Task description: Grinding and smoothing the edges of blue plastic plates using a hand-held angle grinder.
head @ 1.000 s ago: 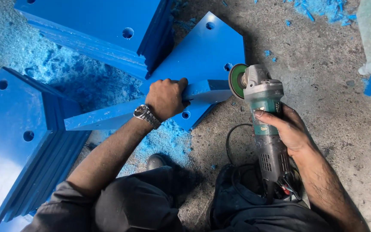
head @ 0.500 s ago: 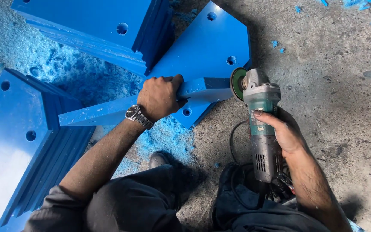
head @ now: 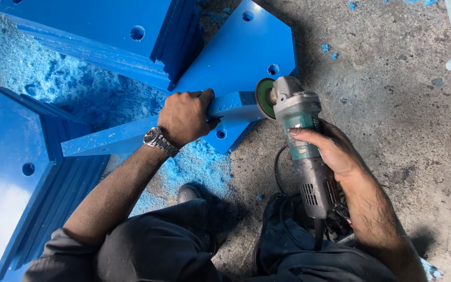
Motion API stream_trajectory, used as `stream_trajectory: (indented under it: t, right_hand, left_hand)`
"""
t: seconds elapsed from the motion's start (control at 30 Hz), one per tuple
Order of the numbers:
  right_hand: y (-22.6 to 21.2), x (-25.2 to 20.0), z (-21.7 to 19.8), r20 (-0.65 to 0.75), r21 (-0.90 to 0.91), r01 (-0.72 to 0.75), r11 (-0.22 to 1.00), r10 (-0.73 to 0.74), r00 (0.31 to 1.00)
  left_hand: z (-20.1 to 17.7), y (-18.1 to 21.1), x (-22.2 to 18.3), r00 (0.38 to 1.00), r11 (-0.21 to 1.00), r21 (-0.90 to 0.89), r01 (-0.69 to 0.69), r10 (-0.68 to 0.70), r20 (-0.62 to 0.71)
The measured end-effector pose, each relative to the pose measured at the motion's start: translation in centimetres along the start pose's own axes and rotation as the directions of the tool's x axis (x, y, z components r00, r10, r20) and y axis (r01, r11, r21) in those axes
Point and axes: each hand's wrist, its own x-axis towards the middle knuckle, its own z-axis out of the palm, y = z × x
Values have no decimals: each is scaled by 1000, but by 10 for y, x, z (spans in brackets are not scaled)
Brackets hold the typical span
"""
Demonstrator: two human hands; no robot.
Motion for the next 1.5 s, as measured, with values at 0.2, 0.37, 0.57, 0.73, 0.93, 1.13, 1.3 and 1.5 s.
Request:
stream_trajectory:
  t: [0.2, 0.37, 0.57, 0.73, 0.93, 1.13, 1.3, 1.5]
  right_hand:
    - [9, 14, -22, -73, 16, -62, 998, 63, 995]
    - [-13, -5, 11, 54, -22, 16, 1000, -15, 998]
    - [-8, 6, 1, -37, -49, 12, 999, -14, 999]
    - [-11, -4, 8, -47, -89, 7, 996, -11, 999]
    - [-10, -4, 14, 43, -60, 75, 995, -72, 996]
    - [-10, -8, 13, -23, -88, 92, 992, -95, 995]
    - [-19, -13, 20, 55, -141, 93, 986, -86, 995]
    - [-8, -2, 3, -32, -119, 40, 992, -44, 999]
  left_hand:
    - [0, 5, 3, 994, 997, 43, 59, -63, 87]
    - [-4, 8, 1, 983, 996, 44, 77, -83, 161]
    - [-2, 3, -1, 994, 997, 60, 52, -57, 93]
    - [0, 6, 2, 992, 998, 44, 49, -54, 114]
    - [-1, 8, -2, 996, 998, 51, 25, -29, 83]
    - [-2, 11, 2, 978, 995, 29, 97, -101, 181]
    - [-1, 9, 0, 996, 998, 36, 44, -47, 81]
    - [5, 12, 4, 986, 997, 36, 62, -67, 150]
